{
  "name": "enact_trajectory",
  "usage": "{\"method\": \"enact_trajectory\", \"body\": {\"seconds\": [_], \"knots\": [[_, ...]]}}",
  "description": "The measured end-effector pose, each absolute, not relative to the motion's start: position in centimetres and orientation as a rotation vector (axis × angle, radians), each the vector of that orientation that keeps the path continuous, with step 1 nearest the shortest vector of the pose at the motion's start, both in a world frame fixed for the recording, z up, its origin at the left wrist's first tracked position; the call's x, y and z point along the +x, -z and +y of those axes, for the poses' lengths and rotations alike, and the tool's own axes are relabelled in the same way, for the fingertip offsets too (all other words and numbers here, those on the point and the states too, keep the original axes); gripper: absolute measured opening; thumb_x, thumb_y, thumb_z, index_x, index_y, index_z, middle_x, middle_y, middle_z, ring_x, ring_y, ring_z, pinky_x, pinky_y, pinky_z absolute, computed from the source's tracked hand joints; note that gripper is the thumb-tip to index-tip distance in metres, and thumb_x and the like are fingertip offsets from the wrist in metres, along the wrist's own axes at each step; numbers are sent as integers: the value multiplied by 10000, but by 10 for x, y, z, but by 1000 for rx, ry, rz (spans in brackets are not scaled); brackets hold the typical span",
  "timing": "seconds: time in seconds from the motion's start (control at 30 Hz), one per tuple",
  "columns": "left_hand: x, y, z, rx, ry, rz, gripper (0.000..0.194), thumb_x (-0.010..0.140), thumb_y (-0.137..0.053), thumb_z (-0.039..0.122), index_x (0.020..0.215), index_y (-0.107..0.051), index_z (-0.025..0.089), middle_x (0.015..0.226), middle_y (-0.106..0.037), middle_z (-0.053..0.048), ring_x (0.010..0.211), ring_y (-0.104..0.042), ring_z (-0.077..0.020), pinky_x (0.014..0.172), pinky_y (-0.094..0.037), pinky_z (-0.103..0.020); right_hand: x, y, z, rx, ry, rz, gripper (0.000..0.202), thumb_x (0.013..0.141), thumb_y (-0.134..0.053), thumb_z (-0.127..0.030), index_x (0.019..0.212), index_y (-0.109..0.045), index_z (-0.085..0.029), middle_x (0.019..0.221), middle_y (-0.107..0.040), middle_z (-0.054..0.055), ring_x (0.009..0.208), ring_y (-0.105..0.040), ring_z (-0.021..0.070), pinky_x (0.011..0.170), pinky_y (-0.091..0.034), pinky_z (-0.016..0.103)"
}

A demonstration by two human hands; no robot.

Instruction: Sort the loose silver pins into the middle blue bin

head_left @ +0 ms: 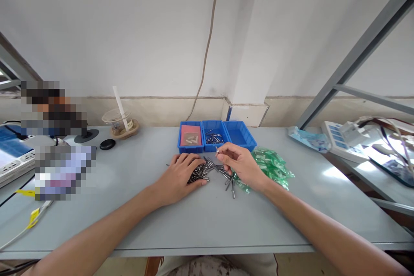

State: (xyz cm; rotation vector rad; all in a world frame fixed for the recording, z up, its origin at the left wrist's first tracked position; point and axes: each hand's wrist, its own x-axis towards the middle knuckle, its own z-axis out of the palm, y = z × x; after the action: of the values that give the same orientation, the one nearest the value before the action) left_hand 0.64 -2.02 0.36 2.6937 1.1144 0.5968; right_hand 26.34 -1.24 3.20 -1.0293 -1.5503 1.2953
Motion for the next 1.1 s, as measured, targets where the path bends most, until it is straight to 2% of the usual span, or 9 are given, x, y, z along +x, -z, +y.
{"method": "enact_trajectory", "body": {"seconds": [0.13, 0.37, 0.47, 0.6, 0.73, 0.87, 1.0, 1.1], "knots": [[6, -4, -21, 2692, -589, 1112, 451, 1063, -555, 561, 1430, -539, 299, 1435, -592, -68, 1266, -531, -301, 1070, -404, -489, 264, -36, -13, -1040, -1329, -1496, 322, 959, -703, -546, 1001, -755, -231, 839, -605, 2, 620, -527, 110, 534, -450, 247], [7, -5, -21, 2700, -590, 1117, 451, 1058, -573, 547, 1431, -536, 295, 1431, -594, -62, 1269, -536, -297, 1069, -415, -482, 265, -36, -11, -993, -1392, -1423, 292, 991, -677, -509, 1125, -746, -259, 891, -575, -2, 641, -508, 106, 552, -439, 249], [7, -4, -21, 2702, -607, 1114, 446, 1055, -582, 542, 1422, -543, 292, 1422, -601, -62, 1264, -540, -296, 1063, -422, -477, 266, -31, -10, -1043, -1148, -1536, 232, 1002, -671, -468, 1106, -749, -276, 912, -614, 13, 661, -535, 134, 569, -448, 279], [7, -2, -21, 2703, -621, 1113, 443, 1052, -589, 538, 1418, -545, 292, 1420, -600, -61, 1266, -540, -294, 1071, -418, -479, 266, -30, -13, -1084, -649, -1728, 149, 1018, -660, -373, 1055, -771, -280, 963, -634, 40, 819, -617, 194, 714, -503, 336], [6, -1, -20, 2706, -613, 1123, 450, 1051, -596, 534, 1427, -532, 295, 1432, -592, -53, 1274, -533, -292, 1068, -417, -478, 267, -34, -16, -1083, -457, -1803, 106, 1020, -648, -304, 1020, -746, -263, 954, -612, 45, 828, -625, 205, 721, -516, 343], [7, -2, -20, 2703, -606, 1126, 451, 1052, -591, 538, 1427, -533, 296, 1427, -594, -51, 1269, -534, -288, 1063, -422, -476, 266, -33, -15, -1101, -442, -1815, 88, 1009, -656, -285, 969, -729, -255, 948, -601, 45, 826, -620, 206, 721, -526, 343], [7, -2, -20, 2699, -615, 1119, 444, 1052, -588, 540, 1418, -548, 293, 1419, -597, -56, 1264, -542, -291, 1061, -432, -477, 266, -31, -14, -1077, -545, -1805, 118, 1028, -634, -334, 1001, -724, -262, 973, -624, 49, 859, -632, 213, 746, -529, 350], [7, -2, -20, 2704, -622, 1118, 444, 1052, -585, 546, 1418, -551, 295, 1419, -599, -61, 1263, -543, -297, 1052, -439, -477, 266, -30, -14, -1074, -689, -1769, 189, 1057, -584, -402, 1032, -716, -269, 994, -640, 47, 778, -615, 187, 666, -504, 327]]}}
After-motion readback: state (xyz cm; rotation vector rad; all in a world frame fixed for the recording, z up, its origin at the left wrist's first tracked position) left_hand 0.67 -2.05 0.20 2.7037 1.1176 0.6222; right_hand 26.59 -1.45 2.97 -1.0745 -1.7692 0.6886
